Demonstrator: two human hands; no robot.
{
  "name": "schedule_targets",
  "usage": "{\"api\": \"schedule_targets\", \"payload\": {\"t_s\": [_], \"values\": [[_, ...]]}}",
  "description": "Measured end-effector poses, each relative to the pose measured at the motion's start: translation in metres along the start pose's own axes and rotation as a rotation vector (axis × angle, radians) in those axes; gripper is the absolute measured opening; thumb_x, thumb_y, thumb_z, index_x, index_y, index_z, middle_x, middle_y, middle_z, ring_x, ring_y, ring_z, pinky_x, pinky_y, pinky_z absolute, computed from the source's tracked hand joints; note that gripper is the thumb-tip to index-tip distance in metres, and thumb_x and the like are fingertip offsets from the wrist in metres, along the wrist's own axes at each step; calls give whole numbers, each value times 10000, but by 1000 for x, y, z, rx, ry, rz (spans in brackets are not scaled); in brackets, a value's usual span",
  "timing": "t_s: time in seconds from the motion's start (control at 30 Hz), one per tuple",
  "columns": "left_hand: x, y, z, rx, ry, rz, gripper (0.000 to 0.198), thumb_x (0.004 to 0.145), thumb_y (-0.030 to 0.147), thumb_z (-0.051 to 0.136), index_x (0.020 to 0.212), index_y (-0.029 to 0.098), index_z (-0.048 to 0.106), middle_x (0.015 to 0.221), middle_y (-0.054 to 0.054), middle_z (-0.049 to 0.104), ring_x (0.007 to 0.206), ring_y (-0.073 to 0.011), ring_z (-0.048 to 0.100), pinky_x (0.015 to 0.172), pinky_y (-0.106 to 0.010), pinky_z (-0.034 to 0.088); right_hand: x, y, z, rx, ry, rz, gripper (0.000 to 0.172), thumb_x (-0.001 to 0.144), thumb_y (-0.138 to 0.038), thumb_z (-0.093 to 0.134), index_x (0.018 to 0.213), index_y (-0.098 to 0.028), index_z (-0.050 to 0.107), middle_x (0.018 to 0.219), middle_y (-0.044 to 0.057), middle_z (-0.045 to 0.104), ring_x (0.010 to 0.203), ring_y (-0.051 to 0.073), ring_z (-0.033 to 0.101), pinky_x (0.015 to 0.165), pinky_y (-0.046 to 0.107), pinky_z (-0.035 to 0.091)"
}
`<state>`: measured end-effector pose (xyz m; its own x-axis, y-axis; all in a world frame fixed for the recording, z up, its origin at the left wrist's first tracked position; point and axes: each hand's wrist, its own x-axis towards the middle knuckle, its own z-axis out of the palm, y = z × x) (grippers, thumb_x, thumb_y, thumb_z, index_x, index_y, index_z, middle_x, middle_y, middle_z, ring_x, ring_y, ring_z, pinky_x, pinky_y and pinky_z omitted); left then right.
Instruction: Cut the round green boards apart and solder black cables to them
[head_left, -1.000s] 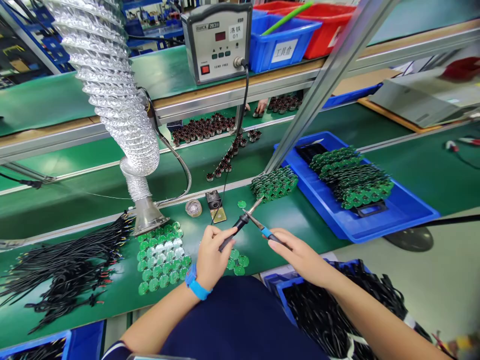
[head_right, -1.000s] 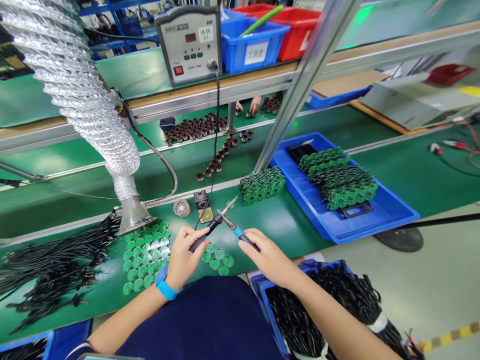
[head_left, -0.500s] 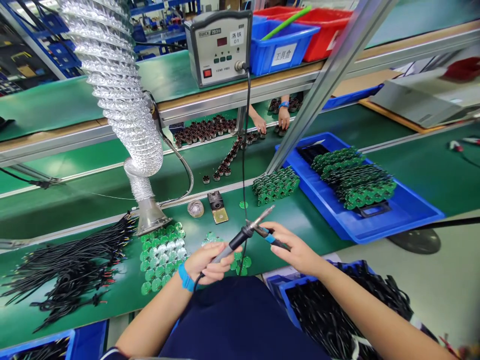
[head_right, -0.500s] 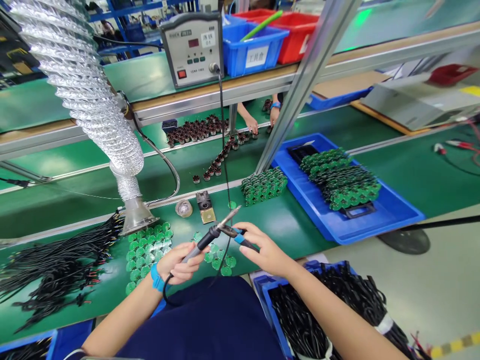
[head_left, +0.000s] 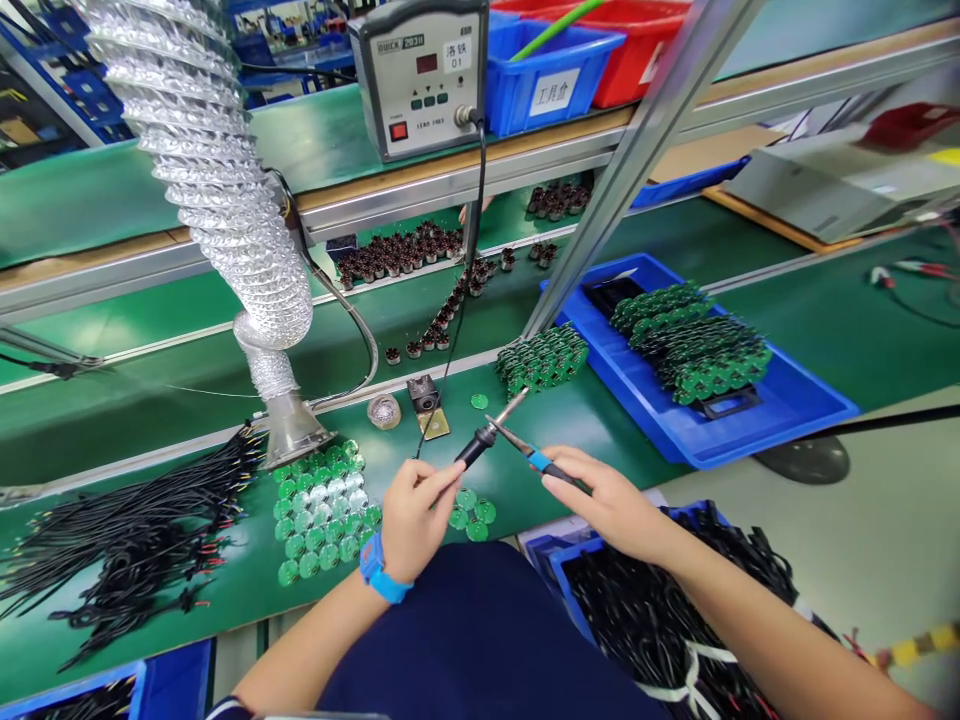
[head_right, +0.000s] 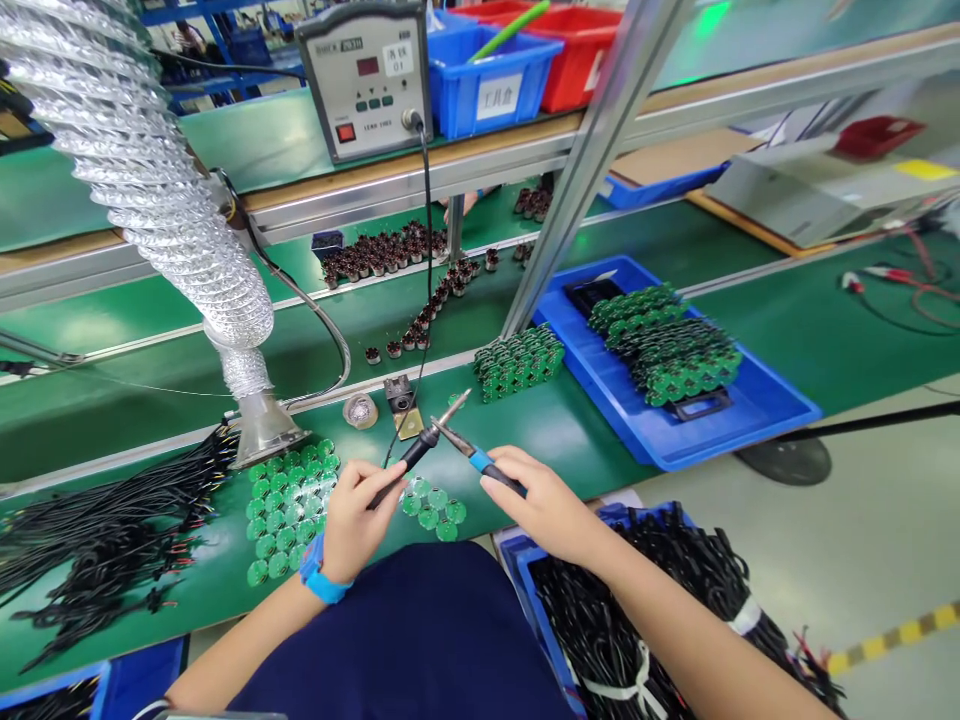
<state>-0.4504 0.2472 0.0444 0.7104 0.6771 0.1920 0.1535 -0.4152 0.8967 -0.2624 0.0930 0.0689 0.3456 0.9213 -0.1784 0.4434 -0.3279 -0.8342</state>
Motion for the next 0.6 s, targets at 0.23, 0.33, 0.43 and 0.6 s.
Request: {"api": "schedule_targets", "payload": {"t_s": [0.23,0.33,0.43,0.6], "values": [[18,-1,-14,-1024,-791,-813,436,785,496,570,984,112,621,564,67,352,355,11,112,318,-148,69,13,40,4,59,33,-195,256,838,-395,444,778,-180,568,1168,117,533,1101,226,500,965,376,378],[15,2,-9,-778,-536,-647,443,754,466,629,1050,138,625,654,22,466,411,-11,285,378,-165,218,13,44,5,90,13,-147,275,848,-419,440,804,-185,578,1201,112,512,1134,229,474,978,372,367],[8,5,0,-280,-213,-300,337,711,338,699,1015,194,676,715,3,483,604,-80,437,562,-216,360,9,39,3,116,-3,-80,303,857,-444,432,794,-190,583,1187,104,516,1109,226,479,965,360,376],[-1,6,13,65,14,16,227,789,237,613,999,283,687,724,-6,468,676,-109,470,626,-236,389,5,30,-1,98,20,-32,319,864,-449,417,764,-194,582,1046,87,568,993,213,528,894,347,421]]}}
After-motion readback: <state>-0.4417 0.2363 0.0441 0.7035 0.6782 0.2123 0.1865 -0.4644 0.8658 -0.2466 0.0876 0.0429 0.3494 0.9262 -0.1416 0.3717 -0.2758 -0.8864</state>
